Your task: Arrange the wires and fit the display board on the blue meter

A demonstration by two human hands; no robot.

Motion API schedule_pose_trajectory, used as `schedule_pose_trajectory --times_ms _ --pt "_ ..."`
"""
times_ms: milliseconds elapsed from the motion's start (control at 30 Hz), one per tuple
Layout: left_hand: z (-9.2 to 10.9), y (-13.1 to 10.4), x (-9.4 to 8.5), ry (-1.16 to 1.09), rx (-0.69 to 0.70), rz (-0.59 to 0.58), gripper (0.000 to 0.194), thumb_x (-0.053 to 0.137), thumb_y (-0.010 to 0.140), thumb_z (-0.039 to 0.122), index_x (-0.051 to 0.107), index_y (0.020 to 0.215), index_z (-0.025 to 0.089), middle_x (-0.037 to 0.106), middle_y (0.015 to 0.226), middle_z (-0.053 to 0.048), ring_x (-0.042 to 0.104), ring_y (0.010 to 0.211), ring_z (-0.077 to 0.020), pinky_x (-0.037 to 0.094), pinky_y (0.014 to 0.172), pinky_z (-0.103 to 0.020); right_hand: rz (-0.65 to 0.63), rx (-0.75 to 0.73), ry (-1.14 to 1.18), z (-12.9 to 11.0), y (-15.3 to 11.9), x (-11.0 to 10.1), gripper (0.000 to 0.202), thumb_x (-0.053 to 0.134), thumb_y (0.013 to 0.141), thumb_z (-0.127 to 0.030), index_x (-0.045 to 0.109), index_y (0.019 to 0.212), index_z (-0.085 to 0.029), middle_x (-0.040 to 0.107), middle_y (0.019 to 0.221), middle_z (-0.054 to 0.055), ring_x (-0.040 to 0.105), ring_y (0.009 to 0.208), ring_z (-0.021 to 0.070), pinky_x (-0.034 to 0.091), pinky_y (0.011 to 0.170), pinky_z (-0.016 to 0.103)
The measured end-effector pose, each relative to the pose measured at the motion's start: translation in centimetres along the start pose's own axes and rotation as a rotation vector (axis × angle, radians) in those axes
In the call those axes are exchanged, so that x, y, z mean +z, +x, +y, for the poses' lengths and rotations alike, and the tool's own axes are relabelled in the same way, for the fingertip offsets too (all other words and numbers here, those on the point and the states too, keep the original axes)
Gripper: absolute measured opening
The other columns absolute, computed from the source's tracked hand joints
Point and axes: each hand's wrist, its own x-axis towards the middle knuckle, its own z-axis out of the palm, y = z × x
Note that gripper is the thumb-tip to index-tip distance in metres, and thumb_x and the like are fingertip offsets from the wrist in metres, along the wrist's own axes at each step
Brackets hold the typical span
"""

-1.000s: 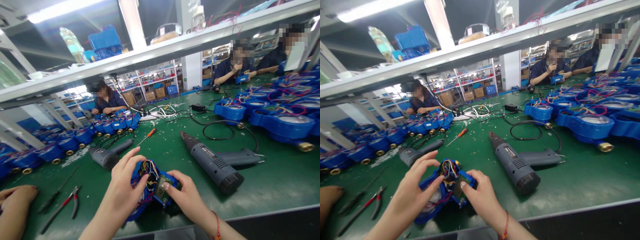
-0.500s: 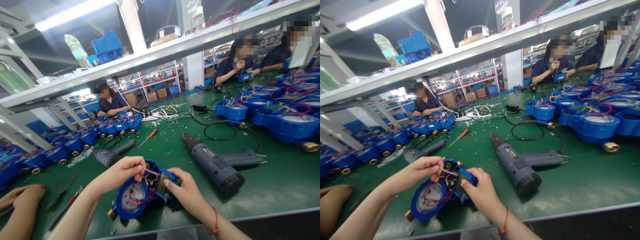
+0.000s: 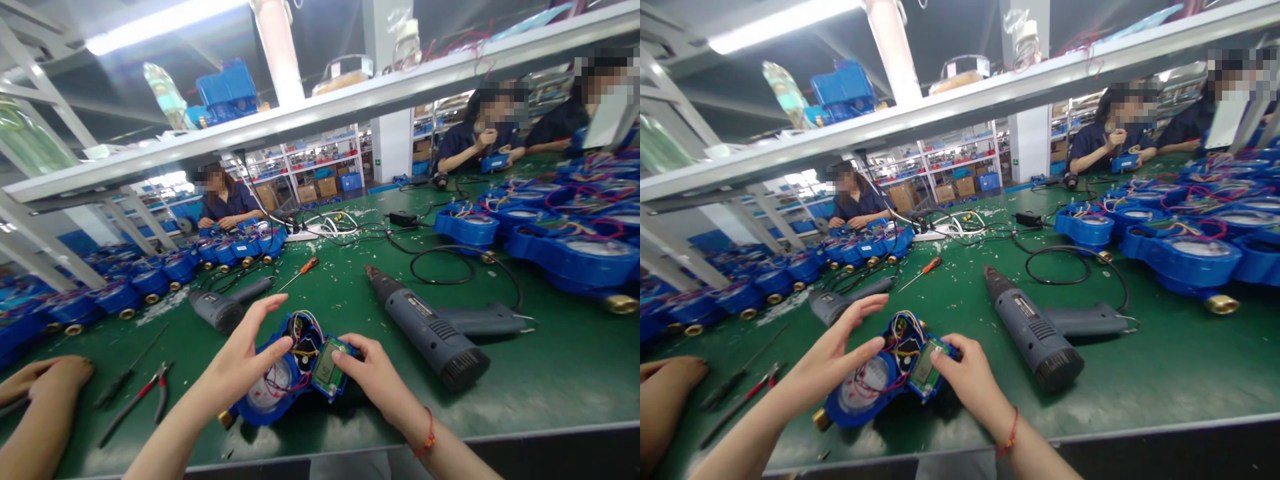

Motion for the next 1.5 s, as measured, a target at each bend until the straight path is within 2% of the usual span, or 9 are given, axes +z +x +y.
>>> schedule_pose_trajectory --times_ms 133,400,600,700,833,1033,1167,1300,1500 --pt "-1.4 -1.2 -0.3 0.022 -0.293 -0.083 0.103 0.071 0.068 0.06 0.031 0.151 0.014 0.041 0.154 -0.019 0.039 0.141 -0.0385 0.028 0.118 -0.052 0.002 0.02 -0.017 -0.3 0.4 -0.2 0.038 0.061 0.071 -0.049 0.068 0.082 -0.013 0.065 0.078 0.006 0.056 0.076 0.0203 0.043 0.073 0.033" --pt "-2.9 -0.8 -0.5 -0.256 -0.542 -0.088 0.111 0.084 0.052 0.062 0.045 0.142 0.01 0.058 0.14 -0.02 0.059 0.124 -0.0391 0.048 0.106 -0.045 -0.112 0.006 -0.084 -3.4 3.3 -0.9 0.042 0.065 0.067 -0.023 0.071 0.108 -0.015 0.07 0.113 0.008 0.062 0.106 0.0239 0.047 0.096 0.036" --pt "-4.1 -2.3 -1.8 -0.519 -0.66 -0.01 0.075 0.09 0.048 0.059 0.068 0.105 0.015 0.079 0.088 -0.011 0.075 0.076 -0.0269 0.06 0.064 -0.029 -0.08 0.035 -0.13 -3.4 0.9 -2.1 0.06 0.069 0.07 -0.033 0.058 0.127 -0.018 0.052 0.142 0.014 0.048 0.131 0.0255 0.034 0.113 0.043" --pt "-4.8 -3.3 -2.4 -0.594 -0.7 0.101 0.056 0.091 0.047 0.053 0.07 0.085 0.018 0.078 0.078 -0.008 0.072 0.064 -0.0219 0.057 0.054 -0.024 -0.319 0.175 -0.084 -2.5 -1.9 -2.3 0.052 0.063 0.076 -0.054 0.063 0.109 -0.014 0.068 0.111 0.016 0.068 0.097 0.0243 0.054 0.088 0.043" --pt "-4.9 -3.8 -2.4 -0.664 -0.722 0.163 0.039 0.088 0.058 0.042 0.072 0.082 0.017 0.078 0.075 -0.008 0.071 0.063 -0.0208 0.056 0.052 -0.023 -0.626 0.349 -0.084 -1.3 -1.6 -1.3 0.059 0.074 0.061 -0.065 0.069 0.078 -0.01 0.071 0.073 0.015 0.069 0.062 0.0251 0.057 0.061 0.04" --pt "-4.7 -3.8 -2.2 -0.708 -0.738 0.154 0.034 0.087 0.061 0.04 0.074 0.081 0.016 0.078 0.074 -0.008 0.07 0.061 -0.0196 0.055 0.053 -0.022 -0.133 0.066 -0.2 -2.7 5.9 -0.1 0.039 0.065 0.081 -0.03 0.066 0.117 -0.018 0.063 0.131 0.012 0.055 0.126 0.0206 0.042 0.108 0.035" --pt "-5.4 -3.6 -2.5 -0.749 -0.78 0.1 0.043 0.091 0.051 0.046 0.077 0.078 0.015 0.078 0.078 -0.011 0.07 0.062 -0.0209 0.056 0.055 -0.023 -0.082 0.028 -0.289 -4.1 3.4 -2.3 0.027 0.052 0.087 -0.033 0.068 0.1 -0.015 0.071 0.101 0.008 0.066 0.093 0.0179 0.052 0.083 0.03" --pt "-6.2 -3.3 -3.1 -0.801 -0.835 0.069 0.042 0.093 0.046 0.044 0.077 0.074 0.017 0.078 0.077 -0.011 0.072 0.065 -0.0232 0.058 0.057 -0.026 -0.172 0.141 -0.493 -3.5 -2.8 -4.2 0.029 0.054 0.083 -0.036 0.057 0.06 -0.019 0.054 0.053 0.0 0.051 0.049 0.0132 0.039 0.05 0.026" --pt "-6.3 -3.3 -3.3 -0.843 -0.86 0.045 0.033 0.09 0.056 0.039 0.077 0.075 0.016 0.079 0.079 -0.012 0.073 0.066 -0.0235 0.06 0.06 -0.027 -0.046 0.113 -0.655 -2.1 -1.7 -3.0 0.021 0.062 0.075 -0.026 0.057 0.056 -0.021 0.059 0.064 0.005 0.056 0.071 0.0202 0.042 0.076 0.036"
